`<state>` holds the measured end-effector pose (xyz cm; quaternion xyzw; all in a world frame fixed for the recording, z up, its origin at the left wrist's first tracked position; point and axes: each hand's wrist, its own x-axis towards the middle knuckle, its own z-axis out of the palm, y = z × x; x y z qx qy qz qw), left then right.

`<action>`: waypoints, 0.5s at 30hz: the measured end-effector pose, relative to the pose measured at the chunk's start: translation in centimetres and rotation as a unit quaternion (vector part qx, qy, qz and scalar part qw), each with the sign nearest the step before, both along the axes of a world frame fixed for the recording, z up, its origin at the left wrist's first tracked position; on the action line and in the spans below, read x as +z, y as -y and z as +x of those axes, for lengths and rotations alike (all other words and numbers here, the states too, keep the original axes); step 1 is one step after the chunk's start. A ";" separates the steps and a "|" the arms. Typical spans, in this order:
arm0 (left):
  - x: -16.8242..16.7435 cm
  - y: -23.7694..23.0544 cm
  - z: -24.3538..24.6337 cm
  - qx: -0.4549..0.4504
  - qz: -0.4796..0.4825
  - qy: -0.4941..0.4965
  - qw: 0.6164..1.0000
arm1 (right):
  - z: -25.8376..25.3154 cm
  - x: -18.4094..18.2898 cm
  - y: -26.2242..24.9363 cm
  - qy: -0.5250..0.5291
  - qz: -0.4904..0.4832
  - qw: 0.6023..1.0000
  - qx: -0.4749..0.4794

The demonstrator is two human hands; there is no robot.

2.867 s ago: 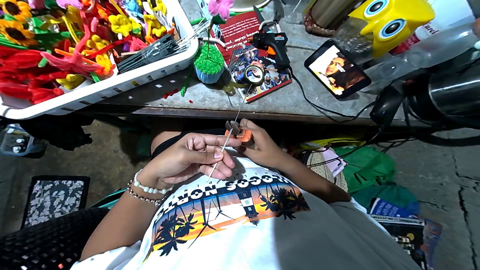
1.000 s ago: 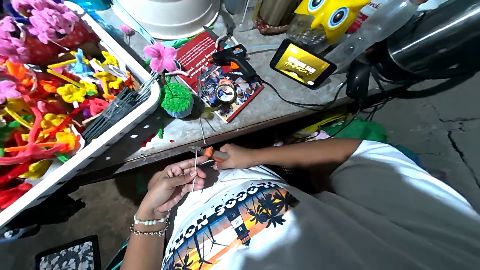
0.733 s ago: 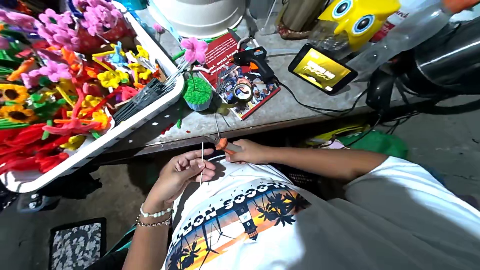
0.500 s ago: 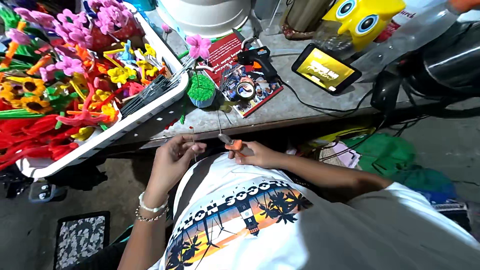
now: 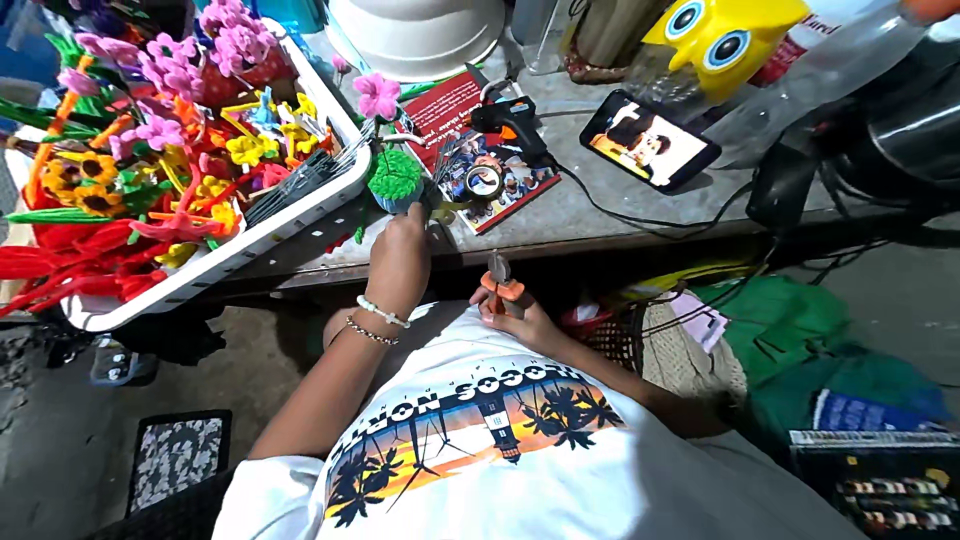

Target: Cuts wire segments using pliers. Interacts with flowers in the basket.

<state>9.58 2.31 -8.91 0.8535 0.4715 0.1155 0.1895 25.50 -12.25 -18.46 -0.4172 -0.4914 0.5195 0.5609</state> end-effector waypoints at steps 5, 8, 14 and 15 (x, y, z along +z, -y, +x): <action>0.6 0.2 1.6 0.011 0.021 -0.078 0.997 | 0.0 -0.4 0.1 -0.005 0.024 1.000 -0.008; 1.0 0.3 1.7 0.022 0.014 -0.109 0.994 | 0.1 -0.5 0.1 -0.010 0.026 1.000 -0.008; 0.7 -0.1 0.1 0.035 0.031 -0.121 0.992 | 0.2 -0.8 0.3 -0.015 0.043 0.999 -0.015; 0.6 -0.1 -0.2 0.037 0.030 -0.119 0.992 | 0.2 -0.8 0.3 -0.016 0.048 0.999 -0.015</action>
